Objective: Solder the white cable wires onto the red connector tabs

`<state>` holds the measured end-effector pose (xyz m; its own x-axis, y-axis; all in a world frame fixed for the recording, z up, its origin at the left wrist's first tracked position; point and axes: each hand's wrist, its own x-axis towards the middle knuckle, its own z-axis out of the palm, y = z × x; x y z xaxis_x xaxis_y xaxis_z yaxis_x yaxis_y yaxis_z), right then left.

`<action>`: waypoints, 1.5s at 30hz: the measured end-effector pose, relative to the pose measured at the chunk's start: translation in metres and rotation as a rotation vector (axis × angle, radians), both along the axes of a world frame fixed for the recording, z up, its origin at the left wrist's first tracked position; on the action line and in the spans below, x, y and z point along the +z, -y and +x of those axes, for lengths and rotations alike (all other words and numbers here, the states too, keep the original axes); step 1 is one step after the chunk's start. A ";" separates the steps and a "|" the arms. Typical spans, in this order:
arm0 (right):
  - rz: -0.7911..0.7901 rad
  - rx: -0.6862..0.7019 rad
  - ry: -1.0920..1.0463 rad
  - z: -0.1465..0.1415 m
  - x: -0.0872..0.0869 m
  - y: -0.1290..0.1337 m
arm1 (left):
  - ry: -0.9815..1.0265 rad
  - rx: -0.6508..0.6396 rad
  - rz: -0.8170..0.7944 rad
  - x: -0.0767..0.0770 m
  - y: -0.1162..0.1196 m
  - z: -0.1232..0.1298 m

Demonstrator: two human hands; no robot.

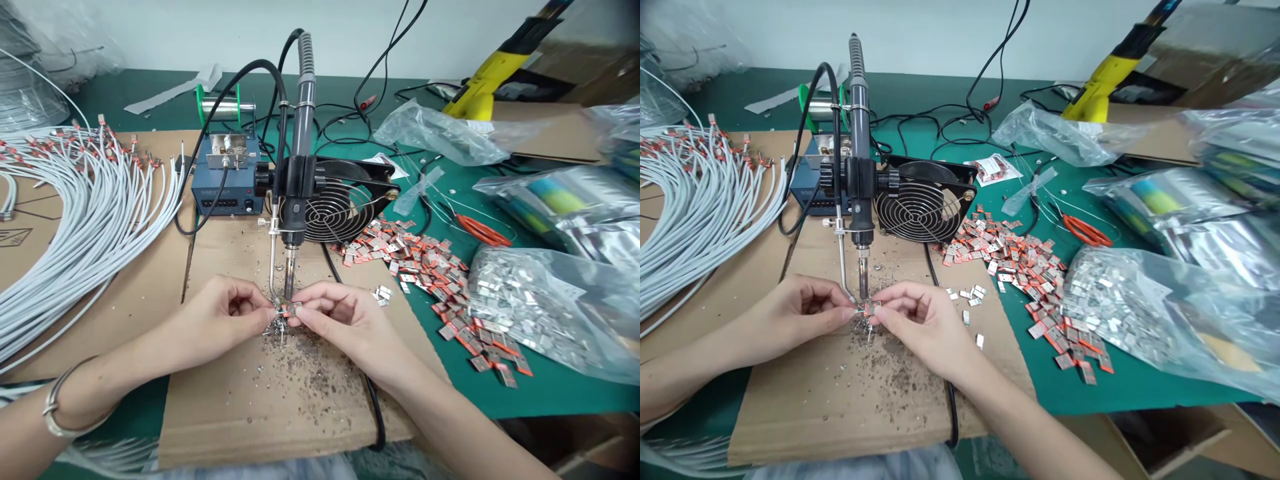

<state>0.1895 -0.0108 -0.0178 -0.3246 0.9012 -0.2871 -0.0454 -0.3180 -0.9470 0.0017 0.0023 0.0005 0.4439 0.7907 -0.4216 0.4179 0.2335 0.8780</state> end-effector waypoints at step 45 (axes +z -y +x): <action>-0.014 0.003 -0.116 0.002 0.000 0.002 | -0.099 -0.020 0.140 0.000 0.004 0.000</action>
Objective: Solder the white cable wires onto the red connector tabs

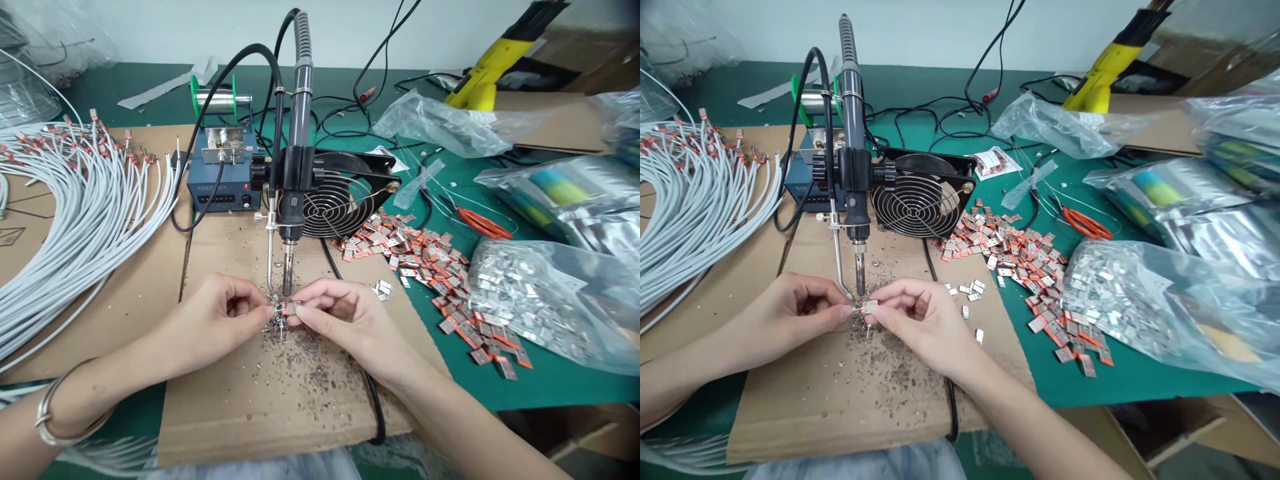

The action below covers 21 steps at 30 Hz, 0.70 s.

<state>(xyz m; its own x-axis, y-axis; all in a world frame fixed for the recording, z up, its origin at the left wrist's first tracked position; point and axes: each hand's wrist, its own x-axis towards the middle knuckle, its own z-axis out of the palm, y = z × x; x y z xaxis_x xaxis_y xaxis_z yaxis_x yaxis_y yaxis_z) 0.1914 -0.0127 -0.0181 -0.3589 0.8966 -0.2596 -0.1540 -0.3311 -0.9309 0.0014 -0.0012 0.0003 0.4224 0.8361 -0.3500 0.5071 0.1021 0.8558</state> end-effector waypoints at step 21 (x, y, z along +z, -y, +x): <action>0.018 0.014 0.060 0.000 0.000 0.000 | 0.009 -0.048 0.073 0.003 0.002 -0.002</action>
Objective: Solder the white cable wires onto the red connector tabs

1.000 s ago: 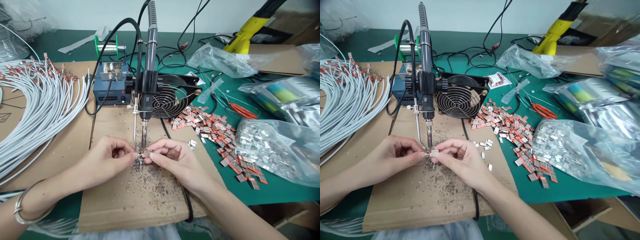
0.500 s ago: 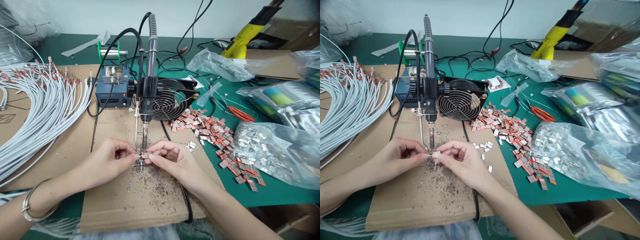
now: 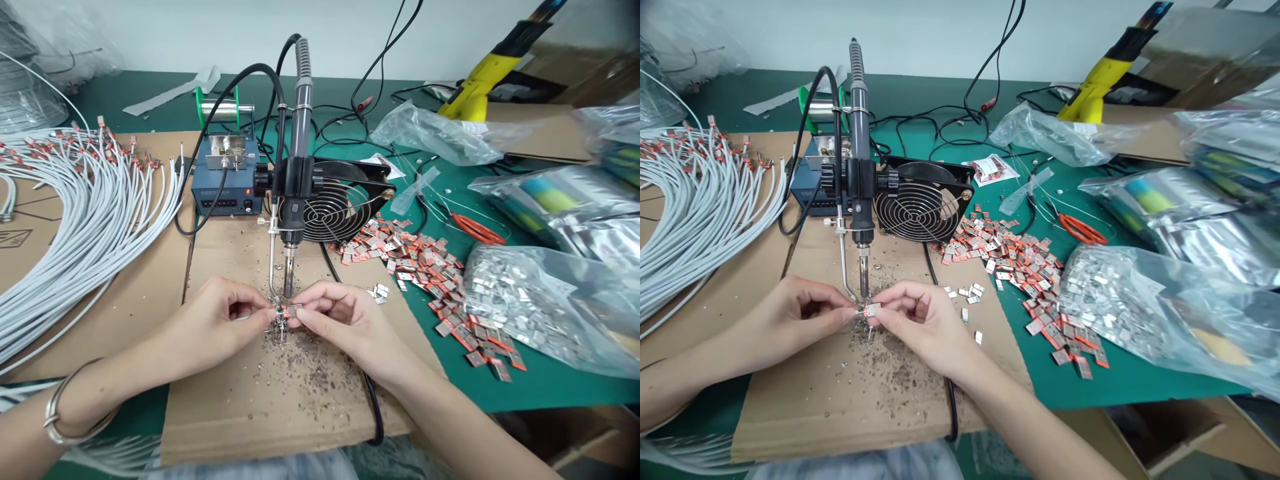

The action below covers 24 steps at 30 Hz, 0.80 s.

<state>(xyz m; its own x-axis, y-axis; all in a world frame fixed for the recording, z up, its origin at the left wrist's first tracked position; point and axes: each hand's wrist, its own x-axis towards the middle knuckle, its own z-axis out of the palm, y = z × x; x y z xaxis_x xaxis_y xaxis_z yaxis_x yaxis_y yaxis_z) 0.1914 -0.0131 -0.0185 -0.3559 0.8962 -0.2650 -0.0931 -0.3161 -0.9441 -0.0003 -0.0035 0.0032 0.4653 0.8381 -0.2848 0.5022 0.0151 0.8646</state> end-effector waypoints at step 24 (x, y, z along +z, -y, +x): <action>0.041 0.016 -0.009 0.002 -0.001 0.002 | -0.037 0.009 -0.074 0.008 0.001 0.002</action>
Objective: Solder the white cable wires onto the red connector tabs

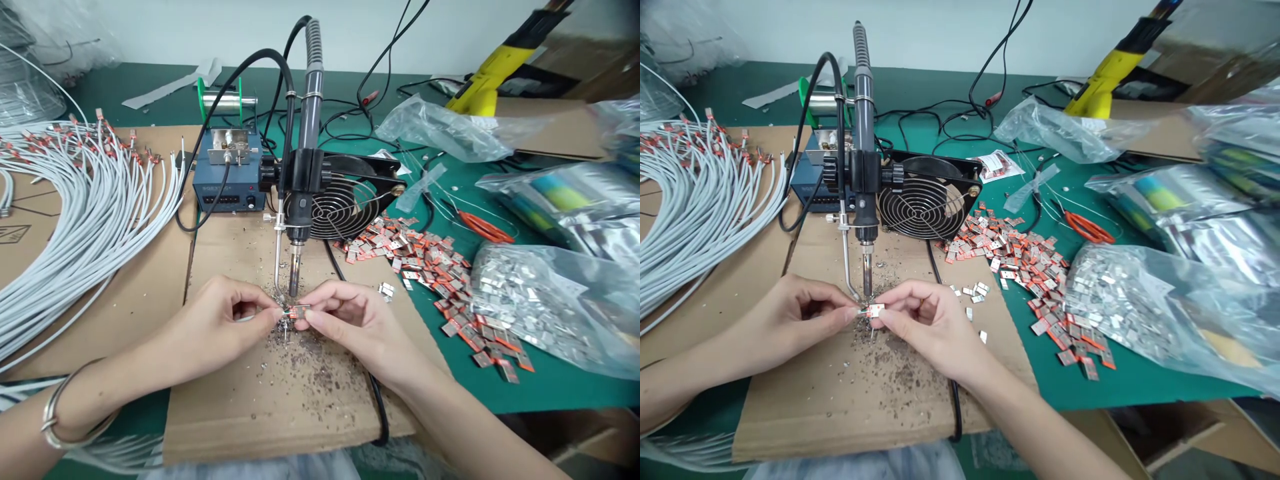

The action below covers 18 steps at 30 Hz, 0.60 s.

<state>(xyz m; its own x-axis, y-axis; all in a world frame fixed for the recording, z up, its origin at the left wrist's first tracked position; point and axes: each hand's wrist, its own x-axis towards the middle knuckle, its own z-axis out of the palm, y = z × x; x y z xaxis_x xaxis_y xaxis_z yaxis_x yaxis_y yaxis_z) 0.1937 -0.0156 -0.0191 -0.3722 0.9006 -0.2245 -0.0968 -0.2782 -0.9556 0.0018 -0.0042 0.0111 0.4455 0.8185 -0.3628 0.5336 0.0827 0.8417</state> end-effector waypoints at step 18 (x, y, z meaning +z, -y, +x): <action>0.009 0.000 0.010 0.001 0.001 0.000 | 0.051 0.024 -0.010 -0.008 0.001 -0.001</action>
